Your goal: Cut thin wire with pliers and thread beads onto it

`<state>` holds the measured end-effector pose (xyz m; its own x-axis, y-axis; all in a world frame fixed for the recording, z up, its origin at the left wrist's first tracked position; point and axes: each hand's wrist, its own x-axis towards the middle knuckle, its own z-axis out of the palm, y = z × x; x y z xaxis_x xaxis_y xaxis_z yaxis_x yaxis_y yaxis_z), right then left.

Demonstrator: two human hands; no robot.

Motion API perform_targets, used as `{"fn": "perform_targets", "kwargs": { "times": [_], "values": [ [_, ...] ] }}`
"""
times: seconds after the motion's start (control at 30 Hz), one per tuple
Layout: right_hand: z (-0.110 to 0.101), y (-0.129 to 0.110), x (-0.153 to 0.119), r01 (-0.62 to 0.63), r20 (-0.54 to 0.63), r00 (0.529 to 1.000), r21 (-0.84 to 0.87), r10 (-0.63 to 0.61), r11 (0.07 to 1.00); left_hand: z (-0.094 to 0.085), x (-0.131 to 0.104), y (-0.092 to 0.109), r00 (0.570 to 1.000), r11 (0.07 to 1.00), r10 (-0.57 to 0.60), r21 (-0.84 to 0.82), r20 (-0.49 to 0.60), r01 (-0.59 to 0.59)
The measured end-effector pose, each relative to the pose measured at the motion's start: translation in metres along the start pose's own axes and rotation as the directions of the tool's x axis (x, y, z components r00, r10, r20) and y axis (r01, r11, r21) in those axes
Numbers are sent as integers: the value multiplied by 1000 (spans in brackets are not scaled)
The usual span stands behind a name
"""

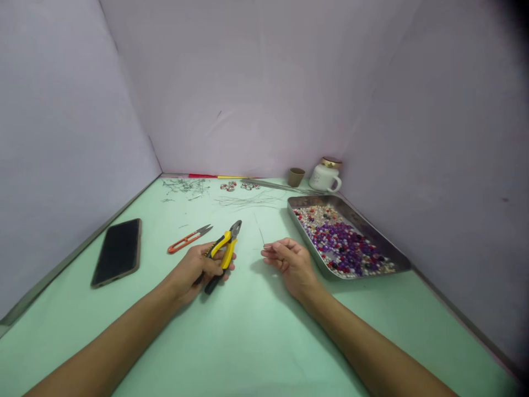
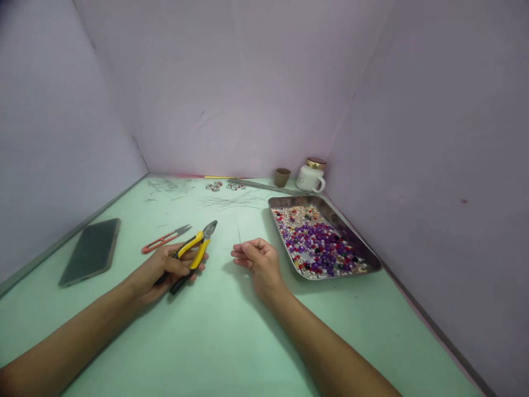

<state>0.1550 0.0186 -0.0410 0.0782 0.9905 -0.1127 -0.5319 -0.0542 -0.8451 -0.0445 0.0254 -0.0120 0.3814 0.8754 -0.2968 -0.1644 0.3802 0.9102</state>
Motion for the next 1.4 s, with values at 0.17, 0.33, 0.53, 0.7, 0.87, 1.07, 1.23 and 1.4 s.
{"fn": "perform_targets", "kwargs": {
  "times": [0.17,0.33,0.53,0.7,0.87,1.07,1.23,1.4],
  "values": [
    [-4,-3,6,-99,119,988,23,95,995,-14,12,-5,999,990,-30,-141,-29,26],
    [-4,0,3,-74,236,962,-267,140,961,-19,14,-4,997,978,-52,-201,51,61],
    [0,1,-4,54,310,934,-611,176,789,-20,14,-4,996,969,-50,-239,77,67],
    [-3,-3,5,-93,230,947,-470,224,877,-22,15,-3,992,963,-66,-254,106,92],
    [-5,-1,11,-152,203,955,-290,215,945,-22,15,-2,990,961,-77,-256,115,105],
    [-13,2,19,163,-121,971,-286,-205,944,-23,15,-3,992,959,-57,-270,117,87],
    [-17,3,27,176,-156,953,-415,-260,893,-23,15,-2,992,964,-48,-253,120,77],
    [-19,-1,33,63,-86,986,-592,-140,804,-21,15,-1,990,962,-57,-258,131,90]
  ]
}}
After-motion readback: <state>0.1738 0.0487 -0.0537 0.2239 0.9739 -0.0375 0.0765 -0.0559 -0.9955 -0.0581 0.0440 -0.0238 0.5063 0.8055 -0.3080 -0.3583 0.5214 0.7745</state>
